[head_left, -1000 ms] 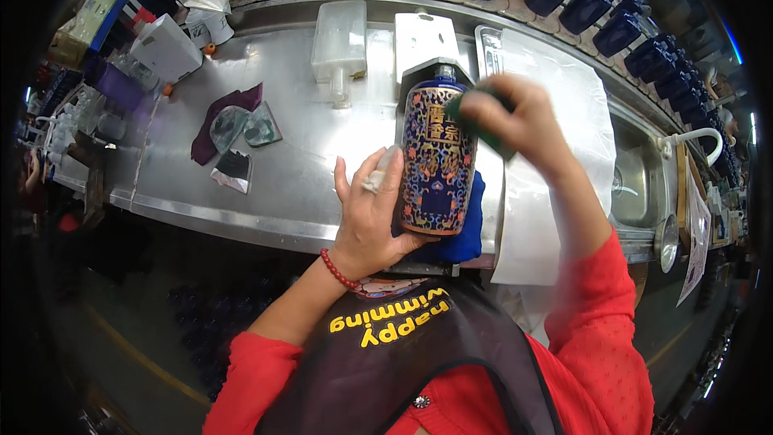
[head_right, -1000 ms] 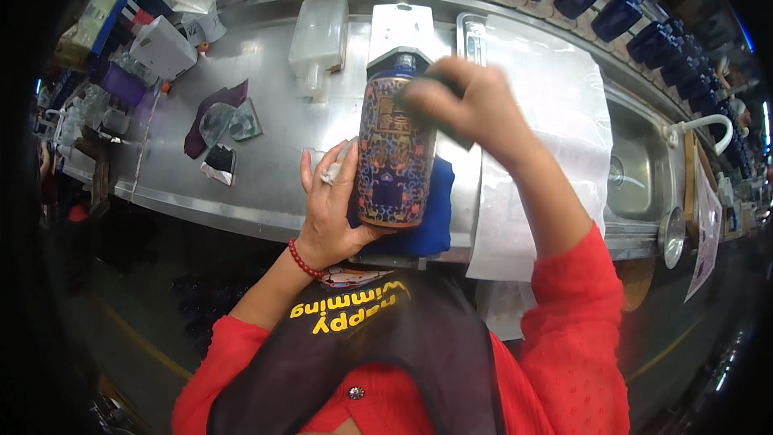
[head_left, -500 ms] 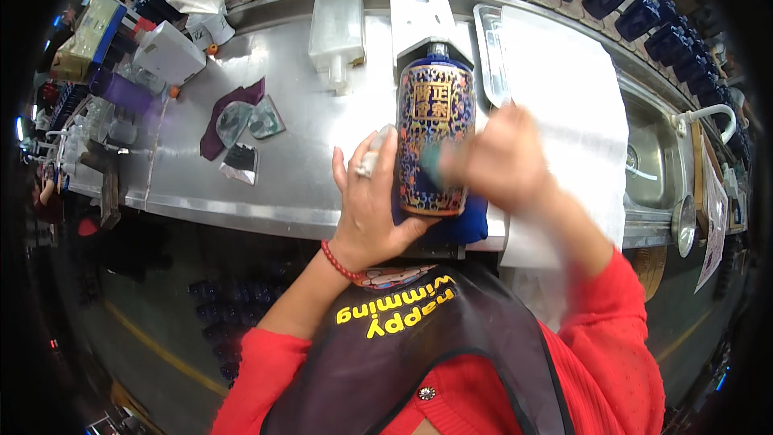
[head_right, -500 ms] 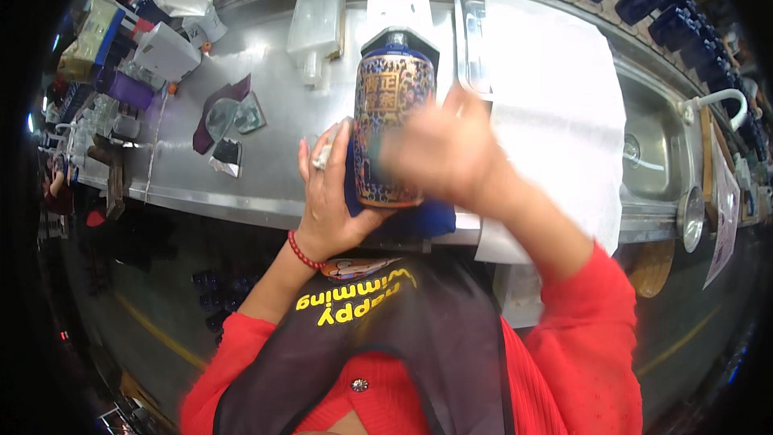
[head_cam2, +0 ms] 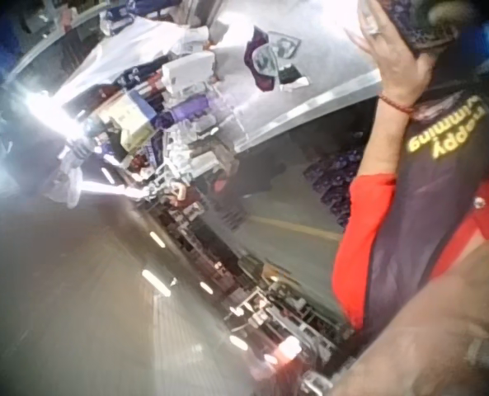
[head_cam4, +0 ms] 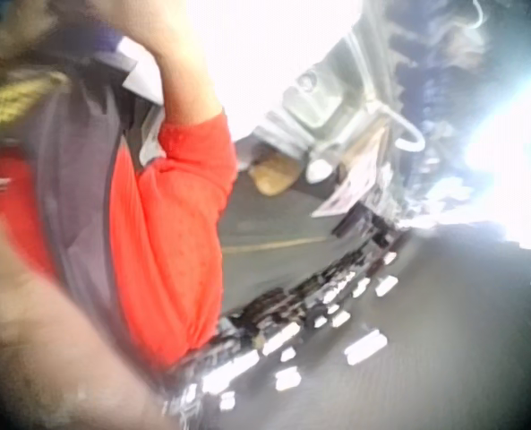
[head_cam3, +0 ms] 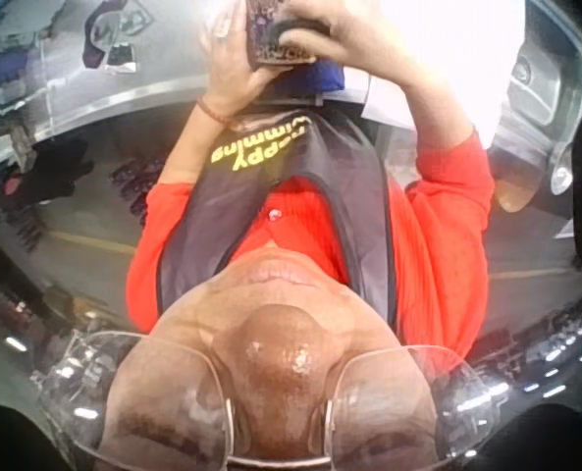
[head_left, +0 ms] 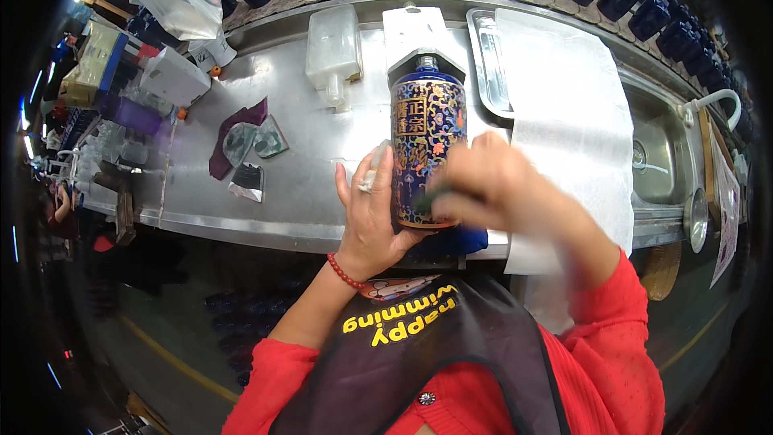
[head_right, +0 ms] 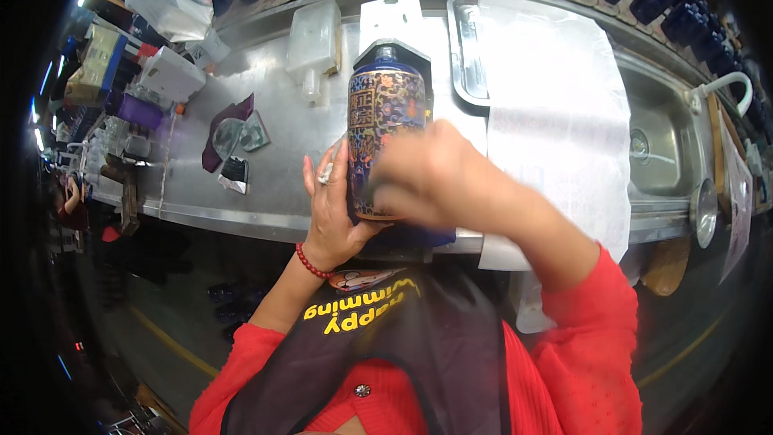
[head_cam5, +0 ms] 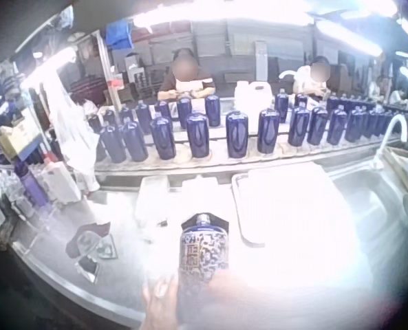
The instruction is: The person applies decorative stickers to a blue cylindrical container. They peel a sticker from its backing, align it on the container, and smooth it down with a green squeegee. They repeat this process with a second sticker, ensuring both are firmly adhered and free of bubbles.
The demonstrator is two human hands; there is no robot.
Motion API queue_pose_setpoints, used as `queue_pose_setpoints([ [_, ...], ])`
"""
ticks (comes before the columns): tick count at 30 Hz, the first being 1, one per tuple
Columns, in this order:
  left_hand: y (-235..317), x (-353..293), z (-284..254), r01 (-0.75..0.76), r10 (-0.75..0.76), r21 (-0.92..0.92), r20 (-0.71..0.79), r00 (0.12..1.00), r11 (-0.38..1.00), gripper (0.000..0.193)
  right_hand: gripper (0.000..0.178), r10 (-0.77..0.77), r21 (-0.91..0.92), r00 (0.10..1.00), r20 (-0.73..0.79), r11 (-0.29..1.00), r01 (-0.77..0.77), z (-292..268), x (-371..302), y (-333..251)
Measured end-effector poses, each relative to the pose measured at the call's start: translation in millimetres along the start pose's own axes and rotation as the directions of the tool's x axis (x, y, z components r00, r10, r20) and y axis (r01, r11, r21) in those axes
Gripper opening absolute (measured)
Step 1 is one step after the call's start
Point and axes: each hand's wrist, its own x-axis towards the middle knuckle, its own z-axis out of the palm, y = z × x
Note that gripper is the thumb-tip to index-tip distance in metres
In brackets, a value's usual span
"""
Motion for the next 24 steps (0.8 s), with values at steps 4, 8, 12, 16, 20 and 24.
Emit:
queue_pose_setpoints([
  [4, 13.5, 2.1, -6.9, 0.005, -0.005, 0.068, 0.004, 1.000, 0.998, 0.117, 0.019, 0.369, -0.061, 0.793, -0.484, 0.890, -0.451, -1.4, 7.9, 32.3],
  [8, 24.1, 7.4, -8.9, -0.005, 0.002, 0.188, 0.016, 1.000, 0.982, 0.117, 0.024, 0.355, 0.028, 0.832, -0.426, 0.925, -0.380, 10.9, 12.0, 26.9],
  [12, 16.3, 5.7, -6.9, -0.018, 0.015, 0.151, 0.022, 1.000, 0.988, 0.118, 0.026, 0.540, 0.168, 0.642, -0.545, 0.820, -0.547, 4.7, 14.9, 23.3],
  [16, -0.3, -1.6, -0.4, -0.002, 0.002, 0.013, 0.066, 0.998, 1.000, 0.118, 0.024, 0.482, 0.133, 0.709, -0.515, 0.862, -0.489, 8.3, 6.0, 25.4],
  [20, -7.8, -1.9, 1.9, 0.003, 0.004, -0.075, 0.094, 0.996, 0.997, 0.116, 0.021, 0.722, 0.606, 0.514, -0.464, 0.681, -0.411, 15.6, -20.8, 27.7],
  [24, 1.4, 4.7, -5.3, -0.043, 0.041, 0.019, 0.064, 0.997, 0.999, 0.119, 0.020, 0.788, 0.753, 0.500, -0.359, 0.561, -0.343, 34.4, -41.2, 25.4],
])
